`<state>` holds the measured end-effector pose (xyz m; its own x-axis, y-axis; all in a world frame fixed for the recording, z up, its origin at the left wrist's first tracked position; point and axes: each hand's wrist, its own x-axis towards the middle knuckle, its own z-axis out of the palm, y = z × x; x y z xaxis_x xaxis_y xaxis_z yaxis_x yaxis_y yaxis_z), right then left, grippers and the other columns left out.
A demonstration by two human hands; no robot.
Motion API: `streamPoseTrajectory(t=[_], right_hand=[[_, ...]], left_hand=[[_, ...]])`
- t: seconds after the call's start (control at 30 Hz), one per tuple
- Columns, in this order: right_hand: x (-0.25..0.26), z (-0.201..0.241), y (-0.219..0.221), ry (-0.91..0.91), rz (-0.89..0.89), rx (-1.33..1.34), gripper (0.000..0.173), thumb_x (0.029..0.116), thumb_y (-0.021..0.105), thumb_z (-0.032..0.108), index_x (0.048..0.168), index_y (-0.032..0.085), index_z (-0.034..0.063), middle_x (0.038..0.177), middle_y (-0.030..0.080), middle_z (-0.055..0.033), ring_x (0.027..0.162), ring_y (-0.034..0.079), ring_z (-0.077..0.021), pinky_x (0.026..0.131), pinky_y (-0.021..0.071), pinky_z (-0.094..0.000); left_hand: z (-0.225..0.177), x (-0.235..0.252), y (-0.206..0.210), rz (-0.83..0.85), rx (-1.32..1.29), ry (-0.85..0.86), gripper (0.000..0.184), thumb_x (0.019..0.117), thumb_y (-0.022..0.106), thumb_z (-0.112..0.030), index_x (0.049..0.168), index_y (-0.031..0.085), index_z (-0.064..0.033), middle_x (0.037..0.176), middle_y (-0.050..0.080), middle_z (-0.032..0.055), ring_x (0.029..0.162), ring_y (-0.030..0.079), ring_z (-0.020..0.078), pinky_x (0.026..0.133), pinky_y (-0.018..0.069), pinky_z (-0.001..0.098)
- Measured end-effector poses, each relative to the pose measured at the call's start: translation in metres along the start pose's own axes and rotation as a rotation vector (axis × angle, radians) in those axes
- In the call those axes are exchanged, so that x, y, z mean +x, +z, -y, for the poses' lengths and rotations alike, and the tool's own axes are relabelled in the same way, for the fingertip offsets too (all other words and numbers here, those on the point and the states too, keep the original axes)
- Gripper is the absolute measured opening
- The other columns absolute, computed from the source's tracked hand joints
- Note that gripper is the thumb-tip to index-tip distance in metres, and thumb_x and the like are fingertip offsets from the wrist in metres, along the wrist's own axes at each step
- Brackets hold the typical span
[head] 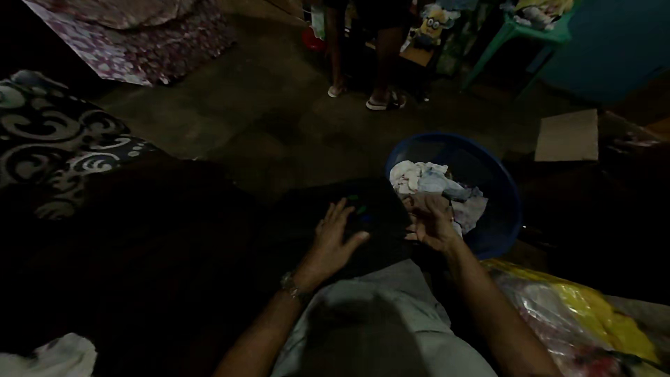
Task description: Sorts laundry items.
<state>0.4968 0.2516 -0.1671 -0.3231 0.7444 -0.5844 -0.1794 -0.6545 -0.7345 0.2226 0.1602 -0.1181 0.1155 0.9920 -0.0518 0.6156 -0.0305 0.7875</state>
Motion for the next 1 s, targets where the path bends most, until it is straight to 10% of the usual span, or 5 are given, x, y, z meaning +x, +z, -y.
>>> streamPoseTrajectory(t=[0.27, 0.53, 0.73, 0.9, 1.0], right_hand=[[0.01, 0.012, 0.044, -0.168, -0.113, -0.608, 0.042, 0.1014, 0.065, 0.026, 0.131, 0.061, -0.0023, 0.121, 0.067, -0.0173, 0.105, 0.066, -0.0173, 0.094, 0.0534, -0.0363], [-0.017, 0.014, 0.019, -0.385, -0.242, -0.454, 0.025, 0.0973, 0.065, 0.01, 0.119, 0.064, -0.0028, 0.101, 0.071, -0.0104, 0.085, 0.07, -0.0122, 0.077, 0.0605, -0.0301], [-0.006, -0.007, 0.004, -0.522, -0.375, -1.111, 0.061, 0.1051, 0.055, 0.032, 0.151, 0.04, -0.0062, 0.141, 0.053, -0.0305, 0.131, 0.053, -0.0425, 0.112, 0.0416, -0.0542], [0.005, -0.025, 0.055, -0.96, -0.073, -1.377, 0.044, 0.1047, 0.051, 0.039, 0.141, 0.063, 0.0181, 0.149, 0.052, -0.0196, 0.144, 0.04, -0.0448, 0.116, 0.0297, -0.0673], [0.012, -0.032, 0.077, -0.771, 0.155, -1.576, 0.057, 0.1044, 0.042, 0.056, 0.152, 0.052, 0.0266, 0.163, 0.037, -0.0156, 0.153, 0.024, -0.0438, 0.117, 0.0173, -0.0736]], left_hand=[[0.098, -0.062, -0.056, -0.406, -0.104, -0.593, 0.06, 0.1068, 0.052, -0.034, 0.151, 0.037, 0.0041, 0.154, 0.04, 0.0295, 0.143, 0.04, 0.041, 0.116, 0.0337, 0.0554], [0.117, -0.081, -0.049, -0.331, -0.463, -0.88, 0.063, 0.1084, 0.035, -0.052, 0.151, 0.045, -0.0064, 0.153, 0.048, 0.0163, 0.14, 0.047, 0.028, 0.113, 0.0397, 0.0538], [0.112, -0.077, -0.051, -0.397, -0.697, -0.827, 0.059, 0.1072, 0.038, -0.052, 0.149, 0.046, -0.0117, 0.143, 0.056, 0.0109, 0.127, 0.058, 0.0202, 0.101, 0.0514, 0.0466], [0.106, -0.08, -0.056, -0.432, -0.666, -0.753, 0.044, 0.1045, 0.055, -0.026, 0.142, 0.049, -0.0031, 0.122, 0.065, 0.0111, 0.102, 0.066, 0.0128, 0.086, 0.0573, 0.0349], [0.08, -0.079, -0.068, -0.545, -0.636, -0.65, 0.051, 0.1006, 0.056, -0.01, 0.148, 0.039, -0.0026, 0.124, 0.062, 0.0081, 0.096, 0.066, 0.0043, 0.08, 0.0578, 0.0242]])
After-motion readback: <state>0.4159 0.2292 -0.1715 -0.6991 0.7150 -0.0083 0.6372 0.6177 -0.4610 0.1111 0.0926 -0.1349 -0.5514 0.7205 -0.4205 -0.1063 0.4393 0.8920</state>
